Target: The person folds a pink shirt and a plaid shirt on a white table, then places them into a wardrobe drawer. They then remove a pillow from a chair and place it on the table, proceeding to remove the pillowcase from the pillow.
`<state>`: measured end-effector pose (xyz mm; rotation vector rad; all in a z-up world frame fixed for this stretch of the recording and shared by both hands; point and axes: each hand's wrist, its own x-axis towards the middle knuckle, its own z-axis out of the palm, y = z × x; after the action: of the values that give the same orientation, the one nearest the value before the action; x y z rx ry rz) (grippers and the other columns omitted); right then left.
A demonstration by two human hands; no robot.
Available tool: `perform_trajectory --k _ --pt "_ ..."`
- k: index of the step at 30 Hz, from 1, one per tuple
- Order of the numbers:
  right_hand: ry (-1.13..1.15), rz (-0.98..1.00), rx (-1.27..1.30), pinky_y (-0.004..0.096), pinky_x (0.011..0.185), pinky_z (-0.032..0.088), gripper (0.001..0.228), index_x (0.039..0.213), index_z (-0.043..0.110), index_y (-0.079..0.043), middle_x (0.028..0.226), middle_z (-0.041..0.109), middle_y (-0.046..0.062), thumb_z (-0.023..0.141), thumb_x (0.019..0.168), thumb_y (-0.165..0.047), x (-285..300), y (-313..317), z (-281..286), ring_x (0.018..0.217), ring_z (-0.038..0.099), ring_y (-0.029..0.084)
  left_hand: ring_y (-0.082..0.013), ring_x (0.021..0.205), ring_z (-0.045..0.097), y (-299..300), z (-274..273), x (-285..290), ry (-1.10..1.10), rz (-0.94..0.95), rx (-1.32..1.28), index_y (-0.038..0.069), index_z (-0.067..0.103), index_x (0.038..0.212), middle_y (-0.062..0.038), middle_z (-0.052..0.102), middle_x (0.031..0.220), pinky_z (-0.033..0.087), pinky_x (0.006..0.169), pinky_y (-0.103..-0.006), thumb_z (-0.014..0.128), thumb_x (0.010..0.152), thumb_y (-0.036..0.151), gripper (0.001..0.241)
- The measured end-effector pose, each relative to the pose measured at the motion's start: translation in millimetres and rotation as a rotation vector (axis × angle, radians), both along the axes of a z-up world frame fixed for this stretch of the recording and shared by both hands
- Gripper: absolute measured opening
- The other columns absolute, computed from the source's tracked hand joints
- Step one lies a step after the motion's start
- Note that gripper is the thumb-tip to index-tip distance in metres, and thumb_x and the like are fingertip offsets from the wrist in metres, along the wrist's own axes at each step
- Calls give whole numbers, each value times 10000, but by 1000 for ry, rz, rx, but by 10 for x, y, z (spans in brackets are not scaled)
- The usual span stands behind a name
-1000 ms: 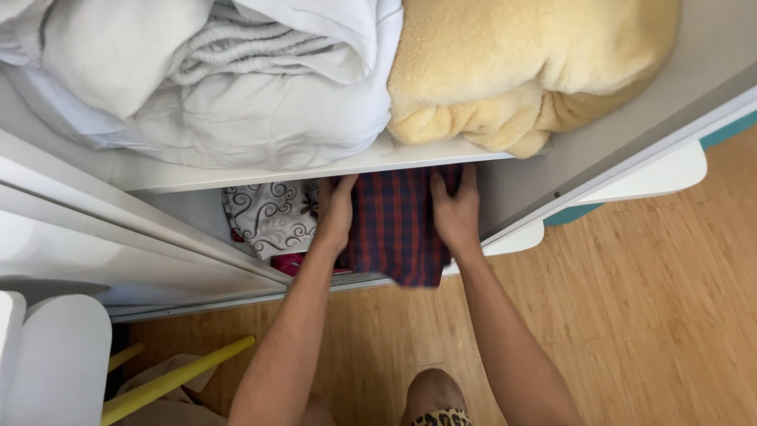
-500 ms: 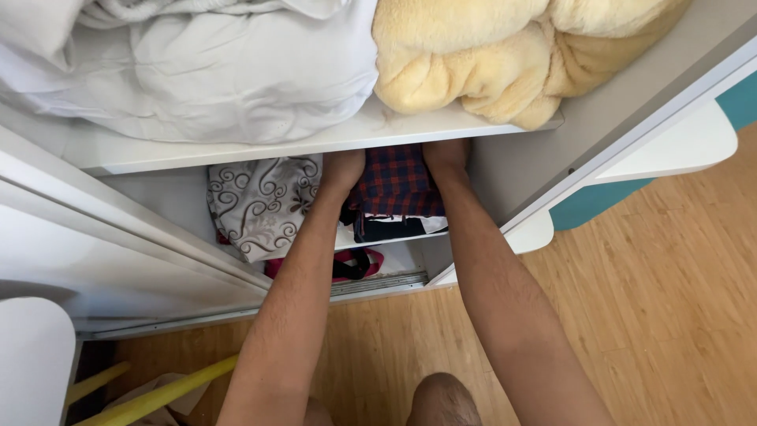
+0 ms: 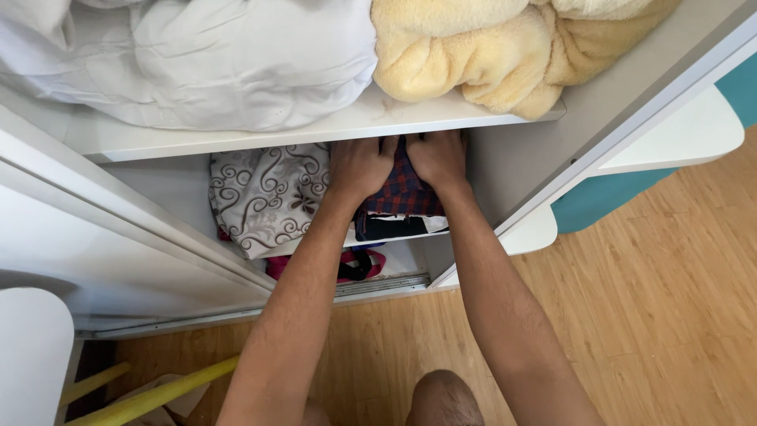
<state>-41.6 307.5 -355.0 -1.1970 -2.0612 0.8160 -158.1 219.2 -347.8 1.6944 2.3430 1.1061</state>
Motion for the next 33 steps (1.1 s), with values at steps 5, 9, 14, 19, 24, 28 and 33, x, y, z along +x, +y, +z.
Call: perform_trajectory --k 5,9,14,19,24,28,33 --pt "-151 -5 -41 471 1158 320 580 1458 522 -95 1525 457 211 513 995 -444 18 111 -131 1403 408 392 -442 1228 564 3 -146 -165 -70 -61 55 31 619 1331 -247 628 1334 438 1025 -515 627 974 356 483" --pt "-168 18 47 497 1169 293 591 1446 533 -83 1519 460 215 498 1018 -489 27 136 -207 1414 384 406 -398 1241 594 -211 80 -241 -95 -66 -104 70 643 1316 -206 654 1325 453 1044 -484 641 932 369 487" --pt "-56 32 157 588 1138 252 510 1374 594 -57 1447 530 237 562 989 -390 33 -134 -25 1350 433 444 -418 1217 605 -574 140 -277 -62 -84 38 56 639 1348 -229 658 1308 469 1042 -478 675 939 277 466" --pt "101 197 437 570 1177 273 422 1303 649 -8 1334 621 259 653 981 -280 -4 -484 109 1303 500 455 -426 1211 619 -1013 164 -378 0 -143 189 5 657 1319 -247 664 1305 470 1025 -476 703 915 140 428" --pt "181 372 489 550 1155 361 258 1140 746 -30 1237 668 220 692 908 -129 -94 -833 225 1229 569 410 -372 1166 683 -1266 278 -391 -81 -78 177 15 680 1281 -217 713 1240 518 1011 -421 702 916 121 380" --pt "115 440 469 562 1167 368 224 1107 736 -37 1215 658 218 711 896 -107 -87 -1010 251 1217 572 410 -375 1193 666 -1398 353 -301 -144 -77 187 4 668 1300 -230 703 1273 508 1013 -425 696 915 95 397" --pt "117 472 218 493 1053 448 304 1147 712 -18 1347 629 221 694 846 -61 146 -1231 502 1208 569 424 -343 1143 695 -1594 688 -52 -360 44 -16 30 662 1304 -201 716 1237 525 991 -393 675 909 132 408"
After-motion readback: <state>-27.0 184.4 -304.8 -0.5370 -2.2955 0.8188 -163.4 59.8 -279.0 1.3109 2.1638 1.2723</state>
